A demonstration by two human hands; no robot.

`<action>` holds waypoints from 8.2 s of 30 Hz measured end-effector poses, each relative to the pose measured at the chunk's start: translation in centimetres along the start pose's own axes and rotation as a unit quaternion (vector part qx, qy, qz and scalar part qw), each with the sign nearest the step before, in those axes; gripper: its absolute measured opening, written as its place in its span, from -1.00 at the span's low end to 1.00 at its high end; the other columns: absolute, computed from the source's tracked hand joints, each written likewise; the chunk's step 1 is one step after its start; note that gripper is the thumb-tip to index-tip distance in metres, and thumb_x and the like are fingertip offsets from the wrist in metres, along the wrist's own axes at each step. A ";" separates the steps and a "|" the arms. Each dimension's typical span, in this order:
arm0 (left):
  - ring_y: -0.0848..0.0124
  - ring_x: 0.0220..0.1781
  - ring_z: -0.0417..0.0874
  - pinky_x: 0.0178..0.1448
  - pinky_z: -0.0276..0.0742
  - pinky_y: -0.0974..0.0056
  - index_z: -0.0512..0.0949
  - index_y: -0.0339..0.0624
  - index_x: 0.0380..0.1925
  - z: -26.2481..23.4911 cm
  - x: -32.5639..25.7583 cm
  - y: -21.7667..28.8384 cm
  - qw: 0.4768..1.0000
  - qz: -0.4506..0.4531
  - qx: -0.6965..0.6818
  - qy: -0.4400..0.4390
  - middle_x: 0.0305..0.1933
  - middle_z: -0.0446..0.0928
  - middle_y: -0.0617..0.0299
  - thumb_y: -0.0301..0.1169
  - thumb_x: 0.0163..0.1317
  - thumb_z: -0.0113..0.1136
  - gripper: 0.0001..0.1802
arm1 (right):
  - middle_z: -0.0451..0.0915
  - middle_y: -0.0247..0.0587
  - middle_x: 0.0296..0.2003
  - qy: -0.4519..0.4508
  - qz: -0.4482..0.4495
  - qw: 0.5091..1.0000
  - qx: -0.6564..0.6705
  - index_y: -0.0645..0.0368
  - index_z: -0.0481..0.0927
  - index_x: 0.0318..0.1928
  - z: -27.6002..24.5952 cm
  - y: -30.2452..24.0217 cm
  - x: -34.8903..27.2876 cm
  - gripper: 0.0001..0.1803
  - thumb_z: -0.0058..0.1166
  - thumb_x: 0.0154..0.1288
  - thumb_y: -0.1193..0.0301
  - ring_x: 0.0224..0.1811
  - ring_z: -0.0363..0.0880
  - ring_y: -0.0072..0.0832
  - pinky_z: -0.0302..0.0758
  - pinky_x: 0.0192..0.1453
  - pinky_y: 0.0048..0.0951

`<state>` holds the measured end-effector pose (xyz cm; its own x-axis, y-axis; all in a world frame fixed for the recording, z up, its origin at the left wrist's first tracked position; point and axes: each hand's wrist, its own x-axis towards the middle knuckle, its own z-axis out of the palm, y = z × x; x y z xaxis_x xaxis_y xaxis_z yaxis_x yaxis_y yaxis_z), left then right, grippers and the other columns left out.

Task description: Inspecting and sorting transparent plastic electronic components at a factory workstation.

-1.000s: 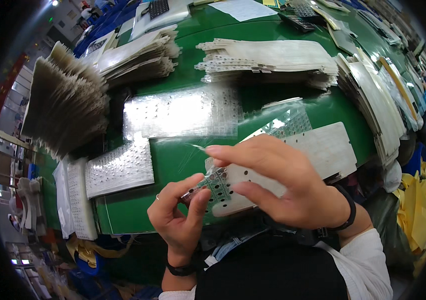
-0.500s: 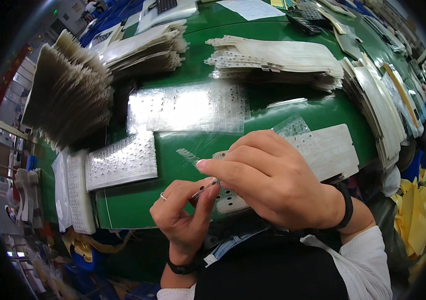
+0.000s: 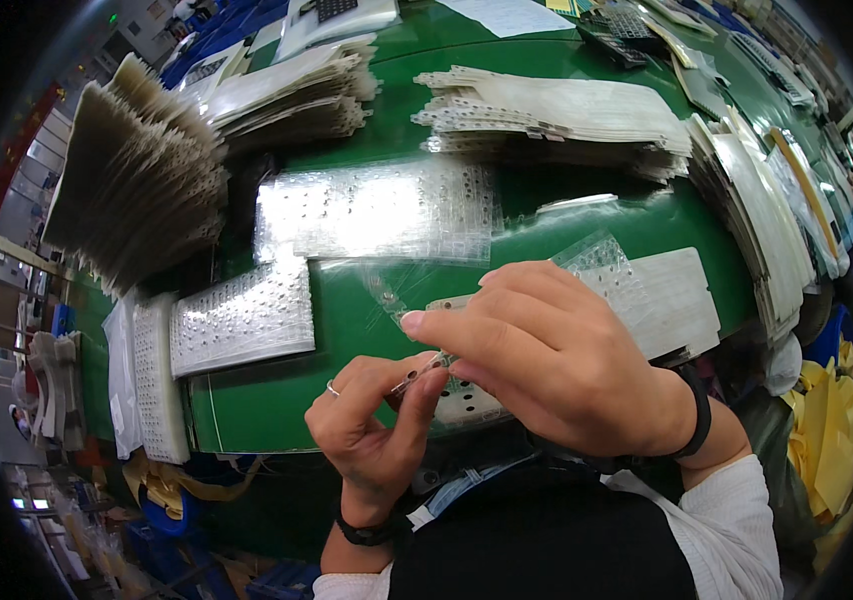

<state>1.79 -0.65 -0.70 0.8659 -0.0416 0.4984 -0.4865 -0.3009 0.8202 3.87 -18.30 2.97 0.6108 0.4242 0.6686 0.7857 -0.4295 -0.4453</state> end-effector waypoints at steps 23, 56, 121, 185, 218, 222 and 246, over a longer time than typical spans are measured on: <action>0.65 -0.50 0.55 -0.38 0.43 0.55 0.56 -0.34 -0.10 0.4 0.4 -0.8 0.999 -0.048 -0.020 0.005 -0.50 0.59 0.27 -0.62 0.04 0.32 -0.65 | 0.36 0.02 0.18 -0.039 0.102 0.964 0.243 0.28 0.08 0.37 1.3 -0.3 1.2 -0.22 0.02 0.11 0.75 -0.06 0.54 -0.32 0.50 0.00 -0.39; 0.59 -0.36 0.53 -0.37 0.33 0.49 0.47 -0.20 0.04 -8.7 16.3 -12.7 0.958 -0.190 0.097 -0.191 -0.28 0.61 0.29 -0.42 0.21 0.07 -0.63 | 0.51 -0.06 -0.03 0.234 0.281 0.892 0.265 0.24 -0.01 0.40 -2.4 0.3 -7.5 -0.19 0.03 0.15 0.67 -0.27 0.45 -0.65 0.43 -0.11 -0.61; 0.21 0.03 0.47 0.14 0.32 0.17 0.51 -0.23 -0.46 0.5 -2.7 -0.8 0.982 -0.140 -0.096 -0.087 -0.13 0.54 0.04 -0.46 -0.01 0.22 -0.88 | 0.49 -0.31 -0.24 0.237 0.348 0.811 0.405 0.30 0.10 0.35 3.2 -0.7 -8.5 -0.22 0.19 0.17 0.54 -0.25 0.42 -0.69 0.38 -0.10 -0.67; 0.37 -0.34 0.62 -0.18 0.46 0.37 0.49 -0.26 -0.61 1.0 -3.8 -1.5 0.962 -0.247 0.030 -0.109 -0.41 0.60 0.12 -0.60 -0.12 0.30 -0.87 | 0.32 0.13 0.19 0.010 0.345 0.932 0.109 0.38 -0.15 0.39 3.6 -1.7 -9.3 -0.10 0.00 0.07 0.77 -0.30 0.38 -0.68 0.45 -0.19 -0.70; 0.31 -0.24 0.59 -0.13 0.48 0.31 0.64 -0.25 -0.40 0.0 -2.3 -1.6 0.965 -0.123 0.122 -0.199 -0.31 0.57 0.16 -0.60 -0.03 0.31 -0.86 | 0.17 0.16 0.25 0.146 0.268 0.948 0.090 0.38 -0.25 0.40 3.8 0.2 -10.6 -0.08 -0.07 0.06 0.70 0.25 0.28 -0.17 0.11 0.39 -0.14; 0.21 -0.17 0.58 -0.02 0.46 0.21 0.62 -0.25 -0.41 0.7 -0.8 -0.8 0.965 0.034 0.187 -0.179 -0.31 0.57 0.12 -0.54 -0.04 0.34 -0.85 | 0.18 0.10 0.24 0.220 0.314 0.901 0.203 0.37 -0.25 0.41 3.1 -0.2 -10.2 -0.09 -0.06 0.11 0.61 0.22 0.29 -0.22 0.12 0.39 -0.18; 0.59 -0.40 0.49 -0.33 0.36 0.51 0.59 -0.26 -0.32 -0.4 -2.2 -1.7 0.960 -0.255 -0.075 -0.091 -0.31 0.62 0.22 -0.53 0.04 0.31 -0.82 | 0.46 -0.12 -0.04 0.052 0.354 0.784 0.507 0.36 0.11 0.34 0.5 -1.9 -9.8 -0.34 -0.01 0.24 0.60 0.01 0.47 -0.46 0.37 0.19 -0.39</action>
<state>0.64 0.38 -3.10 0.9952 -0.0943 -0.0247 0.0068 -0.1859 0.9826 -3.52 -21.24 -3.04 0.9592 0.2759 0.0619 -0.0402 0.3498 -0.9360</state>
